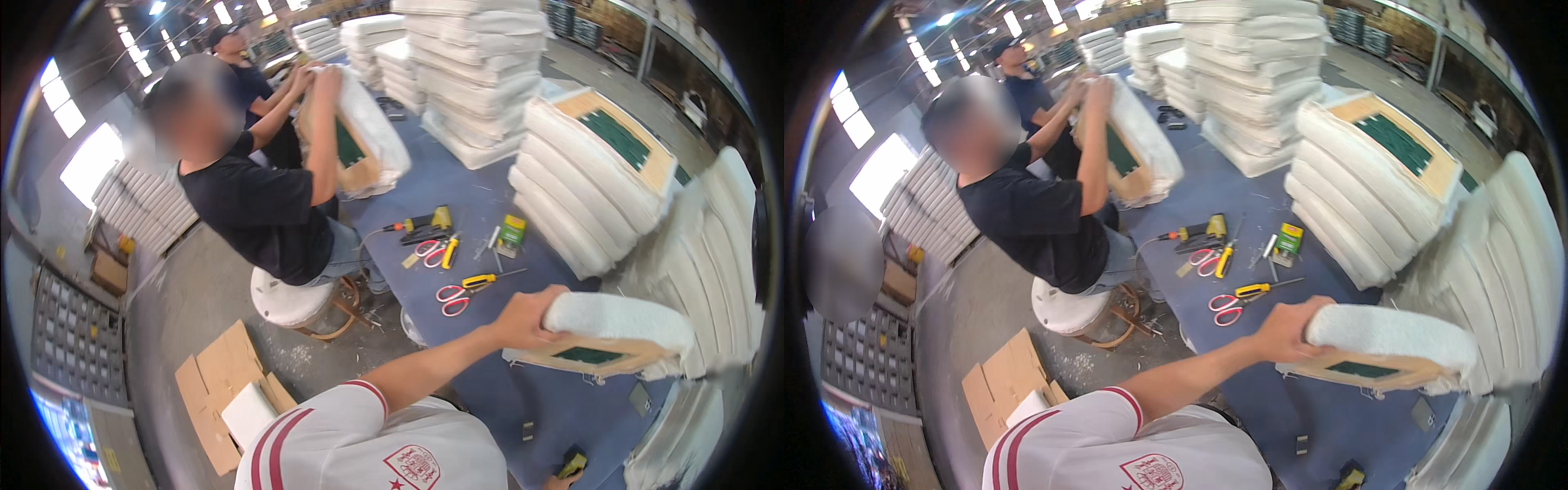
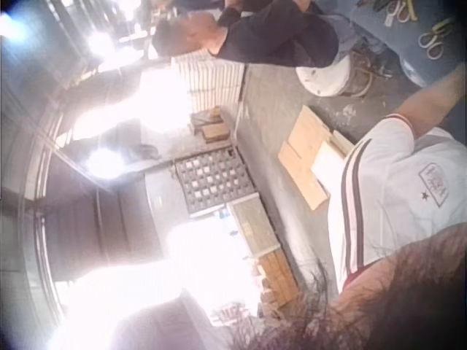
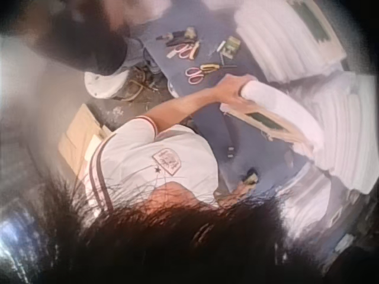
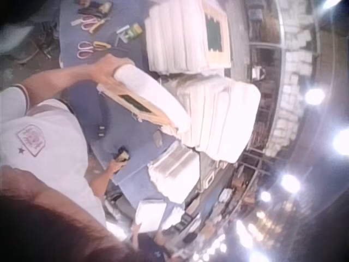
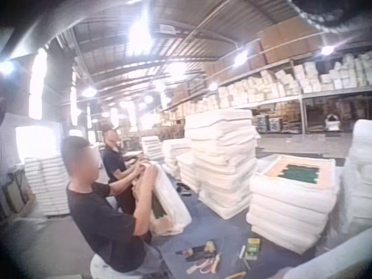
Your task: The person uses a staple gun to attach white fabric to a wooden frame with foam padding. They repeatedly pull the fabric taut, staple it to the frame, and adjust the material to ensure a smooth finish.
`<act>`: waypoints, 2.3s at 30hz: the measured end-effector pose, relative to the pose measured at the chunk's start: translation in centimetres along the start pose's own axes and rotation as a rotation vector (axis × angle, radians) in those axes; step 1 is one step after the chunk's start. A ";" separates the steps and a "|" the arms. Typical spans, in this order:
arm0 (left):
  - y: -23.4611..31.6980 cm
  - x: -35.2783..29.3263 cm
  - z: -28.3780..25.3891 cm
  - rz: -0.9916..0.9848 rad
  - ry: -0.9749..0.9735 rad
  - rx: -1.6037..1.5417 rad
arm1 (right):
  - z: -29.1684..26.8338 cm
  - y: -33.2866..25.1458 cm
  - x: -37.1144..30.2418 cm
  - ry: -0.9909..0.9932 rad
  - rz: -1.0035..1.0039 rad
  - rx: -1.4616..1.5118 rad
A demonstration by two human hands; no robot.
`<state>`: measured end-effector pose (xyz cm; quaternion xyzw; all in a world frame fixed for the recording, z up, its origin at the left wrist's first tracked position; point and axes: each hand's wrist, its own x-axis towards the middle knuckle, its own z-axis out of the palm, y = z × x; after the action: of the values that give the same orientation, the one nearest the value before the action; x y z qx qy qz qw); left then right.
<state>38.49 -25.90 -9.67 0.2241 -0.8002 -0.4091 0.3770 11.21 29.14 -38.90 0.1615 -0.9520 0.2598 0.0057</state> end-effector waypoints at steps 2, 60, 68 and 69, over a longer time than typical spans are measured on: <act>0.1 -0.4 0.0 0.028 -0.009 -0.001 | -0.2 -0.1 1.9 -0.062 0.157 0.119; 0.5 -0.3 0.3 -0.069 -0.065 -0.046 | -10.8 -39.1 -3.1 -0.432 -0.110 0.889; 1.2 0.3 -0.1 -0.102 -0.111 -0.089 | -6.0 -16.1 1.0 -0.161 -0.038 -0.025; 1.2 0.0 -0.6 -0.141 -0.087 -0.128 | -4.7 -13.6 0.7 -0.128 0.022 -0.138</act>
<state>38.95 -25.50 -8.46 0.2373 -0.7703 -0.4943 0.3255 14.46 20.17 -28.06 0.1666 -0.9678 0.1827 -0.0469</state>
